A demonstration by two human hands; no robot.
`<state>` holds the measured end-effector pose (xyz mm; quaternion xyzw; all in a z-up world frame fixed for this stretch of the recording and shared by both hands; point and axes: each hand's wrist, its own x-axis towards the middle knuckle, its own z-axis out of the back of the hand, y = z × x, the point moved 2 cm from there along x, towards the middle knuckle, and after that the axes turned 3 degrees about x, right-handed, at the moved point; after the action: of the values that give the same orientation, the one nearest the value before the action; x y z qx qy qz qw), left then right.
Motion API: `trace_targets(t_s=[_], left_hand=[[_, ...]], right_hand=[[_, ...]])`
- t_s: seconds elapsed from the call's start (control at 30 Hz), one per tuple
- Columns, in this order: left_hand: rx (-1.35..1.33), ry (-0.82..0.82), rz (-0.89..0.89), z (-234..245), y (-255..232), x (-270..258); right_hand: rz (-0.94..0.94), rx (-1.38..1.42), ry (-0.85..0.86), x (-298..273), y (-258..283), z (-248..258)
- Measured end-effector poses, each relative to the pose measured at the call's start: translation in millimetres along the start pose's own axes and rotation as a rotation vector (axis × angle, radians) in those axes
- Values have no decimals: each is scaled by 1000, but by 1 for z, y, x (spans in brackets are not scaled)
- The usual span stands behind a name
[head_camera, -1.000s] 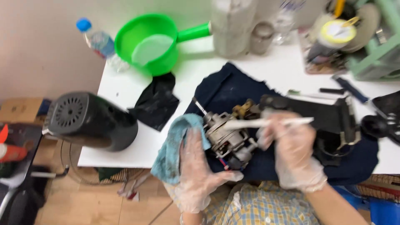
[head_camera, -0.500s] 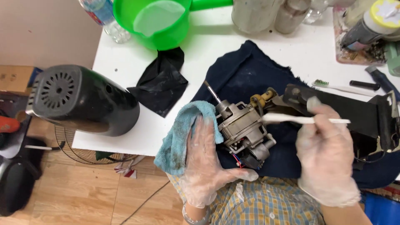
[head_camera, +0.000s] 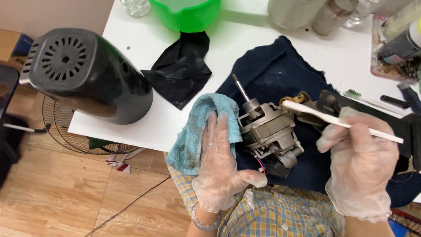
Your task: Clean a fan motor and its housing using a cloth and cotton swabs
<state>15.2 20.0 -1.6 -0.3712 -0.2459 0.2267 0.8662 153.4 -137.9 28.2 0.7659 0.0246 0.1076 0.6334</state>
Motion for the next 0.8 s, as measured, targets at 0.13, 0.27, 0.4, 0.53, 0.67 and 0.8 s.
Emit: trace_targets(t_s=[0.13, 0.27, 0.4, 0.53, 0.67, 0.8], left_hand=[[-144, 133, 50, 5, 1, 3], [-170, 112, 24, 8, 3, 2], [-280, 192, 132, 5, 11, 0], [-218, 88, -52, 10, 9, 2], [-239, 180, -20, 13, 11, 2], [-246, 214, -58, 14, 13, 0]], right_hand=[[52, -20, 240, -7, 8, -23], [171, -237, 155, -1, 9, -28], [182, -174, 238, -1, 0, -21], [141, -148, 250, 4, 1, -20], [143, -263, 217, -1, -1, -8], [212, -206, 377, 6, -8, 27]])
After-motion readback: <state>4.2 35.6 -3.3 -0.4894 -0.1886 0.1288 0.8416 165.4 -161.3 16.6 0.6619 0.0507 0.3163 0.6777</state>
